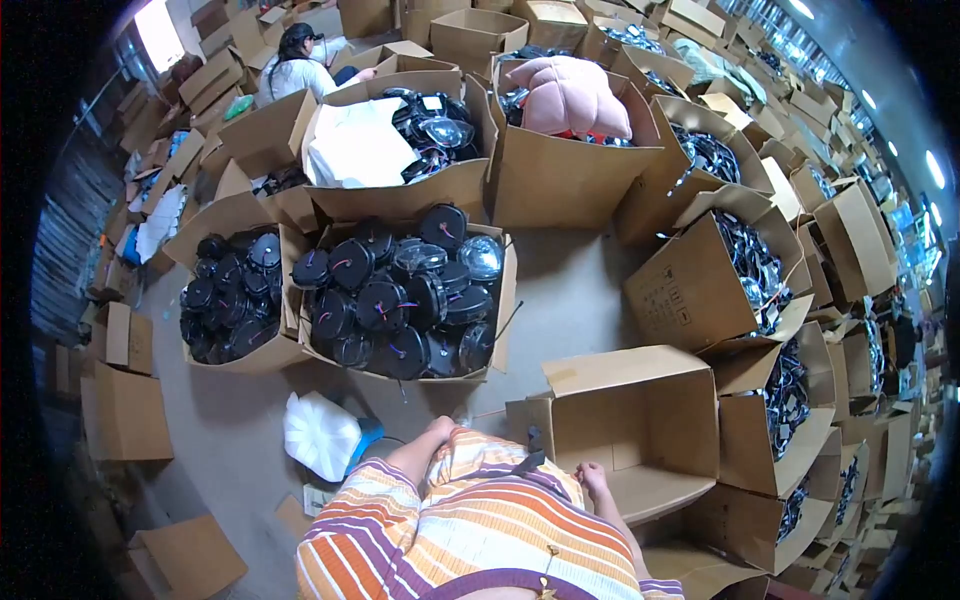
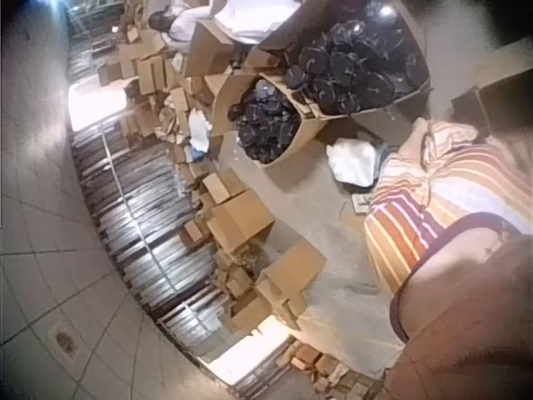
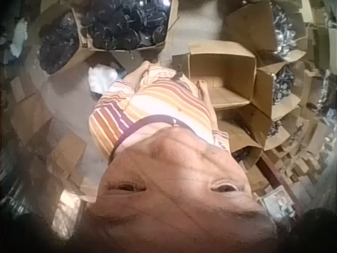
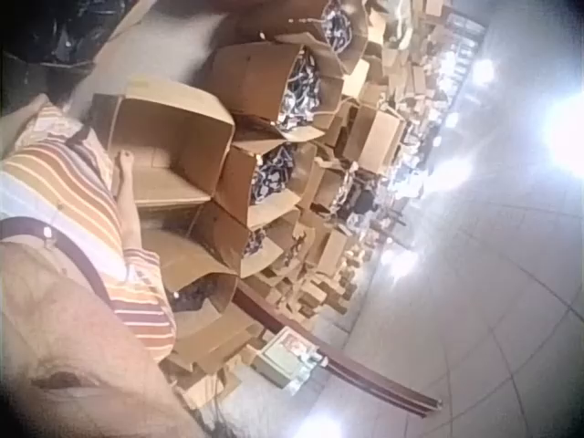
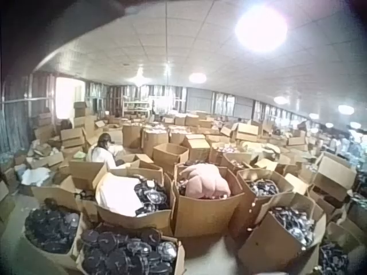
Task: The person tests headlights by connecting their wiring to an electric testing device by hand and placing them into cardboard boxes. The person then moves an empty box, straps a pouch around their waist, and stands up.
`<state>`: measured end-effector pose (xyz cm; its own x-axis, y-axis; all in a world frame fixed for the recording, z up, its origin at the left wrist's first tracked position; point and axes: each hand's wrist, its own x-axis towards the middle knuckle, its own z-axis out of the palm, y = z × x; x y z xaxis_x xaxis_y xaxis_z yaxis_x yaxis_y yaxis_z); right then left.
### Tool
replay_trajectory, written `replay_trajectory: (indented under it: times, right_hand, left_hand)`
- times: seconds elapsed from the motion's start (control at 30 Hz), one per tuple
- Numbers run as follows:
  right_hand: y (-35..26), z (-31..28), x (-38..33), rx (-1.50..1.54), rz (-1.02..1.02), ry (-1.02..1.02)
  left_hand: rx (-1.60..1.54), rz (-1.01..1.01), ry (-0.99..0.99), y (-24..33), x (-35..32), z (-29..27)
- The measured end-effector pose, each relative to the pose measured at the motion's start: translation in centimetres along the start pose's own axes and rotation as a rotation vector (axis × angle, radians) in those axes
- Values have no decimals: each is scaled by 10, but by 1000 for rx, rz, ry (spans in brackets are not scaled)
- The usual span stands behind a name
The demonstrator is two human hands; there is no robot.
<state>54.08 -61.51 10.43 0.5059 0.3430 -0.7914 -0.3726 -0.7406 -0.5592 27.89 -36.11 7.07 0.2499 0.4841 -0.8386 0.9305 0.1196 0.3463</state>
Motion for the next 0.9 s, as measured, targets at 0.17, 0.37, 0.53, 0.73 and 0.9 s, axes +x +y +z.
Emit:
replay_trajectory:
  times: [0.17, 0.37, 0.53, 0.73, 0.9]
  right_hand:
    - [-2, 0, -3, 18, -1, -11]
    - [4, -3, -2, 8, 8, -4]
    - [3, -2, -3, -33, -22, 16]
    - [8, -2, 1, -32, -2, 24]
    - [2, -1, -4, -18, 3, 1]
  left_hand:
    - [8, -10, -7, 5, -11, -4]
    - [-60, -19, -38, 3, -9, -3]
    - [-18, 7, -36, 4, -9, -3]
    - [-92, -59, -39, 12, -19, -7]
    - [-28, -17, -6, 4, -10, -2]
